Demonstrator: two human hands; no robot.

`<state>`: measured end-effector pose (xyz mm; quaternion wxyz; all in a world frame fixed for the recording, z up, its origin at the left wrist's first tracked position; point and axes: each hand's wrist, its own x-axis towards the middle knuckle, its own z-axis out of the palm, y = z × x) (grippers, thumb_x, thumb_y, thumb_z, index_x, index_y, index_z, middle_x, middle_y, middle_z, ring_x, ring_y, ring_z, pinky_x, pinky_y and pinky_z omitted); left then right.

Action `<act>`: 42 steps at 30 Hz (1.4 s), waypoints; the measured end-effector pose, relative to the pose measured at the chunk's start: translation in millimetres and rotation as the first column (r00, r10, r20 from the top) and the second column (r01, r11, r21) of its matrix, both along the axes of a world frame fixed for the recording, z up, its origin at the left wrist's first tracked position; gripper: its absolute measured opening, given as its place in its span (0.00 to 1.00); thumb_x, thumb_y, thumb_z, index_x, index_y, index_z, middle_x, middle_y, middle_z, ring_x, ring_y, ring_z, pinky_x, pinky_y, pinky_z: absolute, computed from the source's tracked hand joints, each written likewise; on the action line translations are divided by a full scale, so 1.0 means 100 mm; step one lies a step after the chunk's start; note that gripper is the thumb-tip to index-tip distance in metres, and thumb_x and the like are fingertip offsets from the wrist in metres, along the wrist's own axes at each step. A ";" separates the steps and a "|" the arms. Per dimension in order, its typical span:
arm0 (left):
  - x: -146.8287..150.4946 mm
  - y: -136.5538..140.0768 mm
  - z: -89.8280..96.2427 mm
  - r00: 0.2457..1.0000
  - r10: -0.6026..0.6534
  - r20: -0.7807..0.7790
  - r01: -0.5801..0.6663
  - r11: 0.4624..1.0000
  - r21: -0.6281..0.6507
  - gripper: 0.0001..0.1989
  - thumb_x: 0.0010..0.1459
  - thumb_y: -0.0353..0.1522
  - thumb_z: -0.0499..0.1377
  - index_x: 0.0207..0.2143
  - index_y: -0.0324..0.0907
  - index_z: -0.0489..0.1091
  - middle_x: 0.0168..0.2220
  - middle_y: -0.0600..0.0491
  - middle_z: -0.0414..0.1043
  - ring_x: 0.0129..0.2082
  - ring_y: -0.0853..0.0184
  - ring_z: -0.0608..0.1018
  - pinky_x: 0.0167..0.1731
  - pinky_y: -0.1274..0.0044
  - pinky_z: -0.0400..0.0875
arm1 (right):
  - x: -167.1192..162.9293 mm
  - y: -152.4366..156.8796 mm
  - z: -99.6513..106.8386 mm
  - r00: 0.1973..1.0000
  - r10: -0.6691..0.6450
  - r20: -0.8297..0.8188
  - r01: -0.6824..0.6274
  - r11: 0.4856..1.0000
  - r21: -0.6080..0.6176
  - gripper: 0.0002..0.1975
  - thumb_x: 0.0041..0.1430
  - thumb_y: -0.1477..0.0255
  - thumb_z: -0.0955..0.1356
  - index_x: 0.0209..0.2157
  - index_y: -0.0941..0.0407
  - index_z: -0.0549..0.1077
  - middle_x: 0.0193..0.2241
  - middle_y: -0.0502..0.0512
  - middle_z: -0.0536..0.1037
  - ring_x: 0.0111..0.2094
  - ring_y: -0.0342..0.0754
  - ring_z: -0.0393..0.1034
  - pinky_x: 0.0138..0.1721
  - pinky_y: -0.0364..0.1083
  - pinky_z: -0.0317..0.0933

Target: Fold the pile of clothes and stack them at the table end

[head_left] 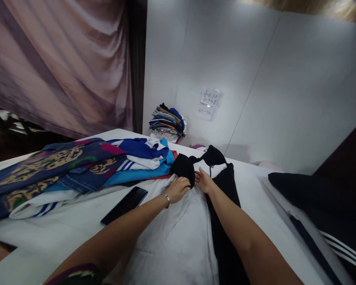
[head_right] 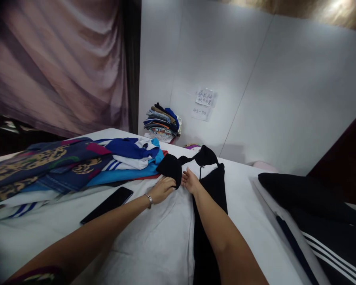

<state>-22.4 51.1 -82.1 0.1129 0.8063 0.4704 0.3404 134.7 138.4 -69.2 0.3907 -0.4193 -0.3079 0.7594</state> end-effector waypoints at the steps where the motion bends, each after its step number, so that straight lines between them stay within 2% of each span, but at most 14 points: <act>1: -0.01 -0.02 0.01 0.999 -0.008 -0.040 0.008 1.000 0.001 0.07 0.57 0.29 0.53 0.35 0.43 0.72 0.41 0.51 0.73 0.45 0.63 0.71 0.50 0.67 0.60 | -0.07 0.05 0.01 1.000 0.022 0.002 -0.022 1.000 -0.012 0.17 0.67 0.60 0.59 0.29 0.56 0.66 0.18 0.47 0.69 0.16 0.40 0.63 0.19 0.39 0.59; 5: -0.08 -0.10 0.03 0.983 -0.026 -0.180 0.027 1.000 0.001 0.10 0.58 0.28 0.52 0.36 0.45 0.72 0.42 0.51 0.73 0.47 0.63 0.70 0.53 0.66 0.56 | -0.20 0.15 0.05 0.996 0.085 -0.009 -0.086 0.995 -0.044 0.20 0.66 0.63 0.60 0.20 0.54 0.60 0.10 0.42 0.60 0.10 0.38 0.52 0.13 0.38 0.51; 11: -0.16 -0.09 0.02 0.985 -0.004 -0.170 -0.001 1.000 -0.028 0.10 0.57 0.28 0.53 0.37 0.45 0.73 0.42 0.51 0.73 0.49 0.63 0.70 0.54 0.66 0.57 | -0.18 0.16 0.22 0.990 0.115 -0.082 -0.113 0.993 0.027 0.14 0.62 0.69 0.65 0.23 0.57 0.67 0.15 0.47 0.71 0.15 0.40 0.64 0.19 0.39 0.61; 14: -0.20 -0.09 -0.02 0.989 0.108 -0.103 -0.115 0.991 -0.067 0.12 0.57 0.30 0.54 0.43 0.44 0.72 0.51 0.48 0.70 0.54 0.60 0.69 0.56 0.66 0.58 | -0.19 0.22 0.41 0.989 0.074 -0.125 -0.061 0.992 0.109 0.07 0.62 0.72 0.64 0.29 0.57 0.71 0.21 0.48 0.76 0.20 0.41 0.69 0.23 0.39 0.65; 17: -0.27 -0.17 -0.08 0.953 0.293 -0.074 -0.302 0.940 -0.158 0.22 0.57 0.33 0.55 0.55 0.42 0.64 0.59 0.44 0.62 0.58 0.57 0.65 0.55 0.66 0.60 | -0.17 0.34 0.69 0.984 0.012 -0.178 0.030 0.972 0.233 0.06 0.62 0.74 0.64 0.33 0.56 0.72 0.25 0.47 0.78 0.24 0.40 0.72 0.26 0.38 0.67; 20: -0.36 -0.33 -0.13 0.901 0.397 -0.174 -0.430 0.871 -0.237 0.28 0.56 0.35 0.56 0.59 0.40 0.58 0.63 0.41 0.57 0.61 0.54 0.62 0.56 0.65 0.60 | -0.11 0.50 1.02 0.970 -0.050 -0.238 0.145 0.903 0.403 0.05 0.62 0.75 0.63 0.33 0.57 0.70 0.26 0.48 0.78 0.26 0.41 0.72 0.27 0.39 0.69; 23: -0.44 -0.48 -0.15 0.866 0.419 -0.272 -0.486 0.835 -0.260 0.30 0.54 0.35 0.57 0.60 0.39 0.58 0.63 0.39 0.57 0.61 0.53 0.63 0.55 0.65 0.60 | -0.01 0.69 1.35 0.941 -0.143 -0.308 0.286 0.821 0.495 0.05 0.62 0.75 0.64 0.31 0.56 0.67 0.27 0.47 0.77 0.29 0.40 0.72 0.30 0.39 0.69; 26: -0.49 -0.59 -0.11 0.843 0.438 -0.312 -0.524 0.798 -0.297 0.31 0.54 0.36 0.56 0.60 0.39 0.57 0.58 0.39 0.64 0.56 0.53 0.69 0.50 0.67 0.64 | 0.10 0.91 1.65 0.892 -0.273 -0.359 0.438 0.718 0.542 0.06 0.61 0.75 0.64 0.29 0.55 0.64 0.27 0.45 0.74 0.29 0.39 0.71 0.32 0.41 0.69; 29: -0.52 -0.68 -0.05 0.832 0.422 -0.361 -0.548 0.729 -0.411 0.29 0.56 0.40 0.54 0.59 0.40 0.59 0.46 0.40 0.75 0.46 0.53 0.76 0.41 0.68 0.67 | 0.21 1.10 1.85 0.840 -0.393 -0.373 0.542 0.623 0.564 0.08 0.61 0.75 0.64 0.28 0.54 0.61 0.25 0.42 0.71 0.28 0.39 0.70 0.32 0.42 0.69; 31: -0.53 -0.74 0.00 0.839 0.385 -0.386 -0.536 0.711 -0.455 0.24 0.56 0.41 0.53 0.53 0.42 0.65 0.42 0.41 0.77 0.43 0.53 0.77 0.38 0.69 0.66 | 0.27 1.19 1.91 0.824 -0.445 -0.350 0.564 0.599 0.568 0.09 0.59 0.75 0.65 0.27 0.54 0.59 0.24 0.42 0.69 0.27 0.39 0.69 0.32 0.43 0.69; 33: -0.51 -0.81 0.07 0.850 0.347 -0.397 -0.512 0.723 -0.463 0.17 0.54 0.40 0.54 0.44 0.43 0.70 0.40 0.43 0.77 0.41 0.54 0.77 0.36 0.70 0.66 | 0.33 1.26 1.93 0.817 -0.480 -0.322 0.571 0.592 0.568 0.11 0.58 0.76 0.66 0.27 0.54 0.57 0.23 0.41 0.67 0.26 0.38 0.68 0.32 0.43 0.69; 36: -0.39 -0.87 0.22 0.889 0.286 -0.357 -0.437 0.759 -0.482 0.08 0.52 0.37 0.54 0.33 0.45 0.69 0.32 0.48 0.76 0.34 0.58 0.77 0.31 0.72 0.65 | 0.43 1.35 1.92 0.801 -0.512 -0.310 0.589 0.577 0.566 0.11 0.58 0.75 0.66 0.27 0.54 0.57 0.23 0.41 0.66 0.27 0.38 0.67 0.31 0.42 0.69; 39: -0.12 -0.82 0.33 0.973 0.196 -0.118 -0.228 0.790 -0.569 0.05 0.51 0.36 0.55 0.27 0.45 0.66 0.25 0.54 0.72 0.25 0.64 0.74 0.25 0.75 0.62 | 0.58 1.42 1.92 0.770 -0.554 -0.317 0.621 0.534 0.574 0.10 0.58 0.74 0.66 0.29 0.54 0.58 0.24 0.41 0.65 0.28 0.38 0.67 0.31 0.41 0.69; 42: 0.29 -0.68 0.30 0.974 0.155 0.163 0.001 0.722 -0.692 0.06 0.51 0.37 0.57 0.28 0.45 0.66 0.21 0.58 0.69 0.18 0.69 0.70 0.20 0.78 0.61 | 0.77 1.44 1.93 0.728 -0.604 -0.324 0.656 0.476 0.586 0.10 0.58 0.73 0.66 0.29 0.53 0.58 0.25 0.41 0.65 0.28 0.38 0.67 0.30 0.41 0.69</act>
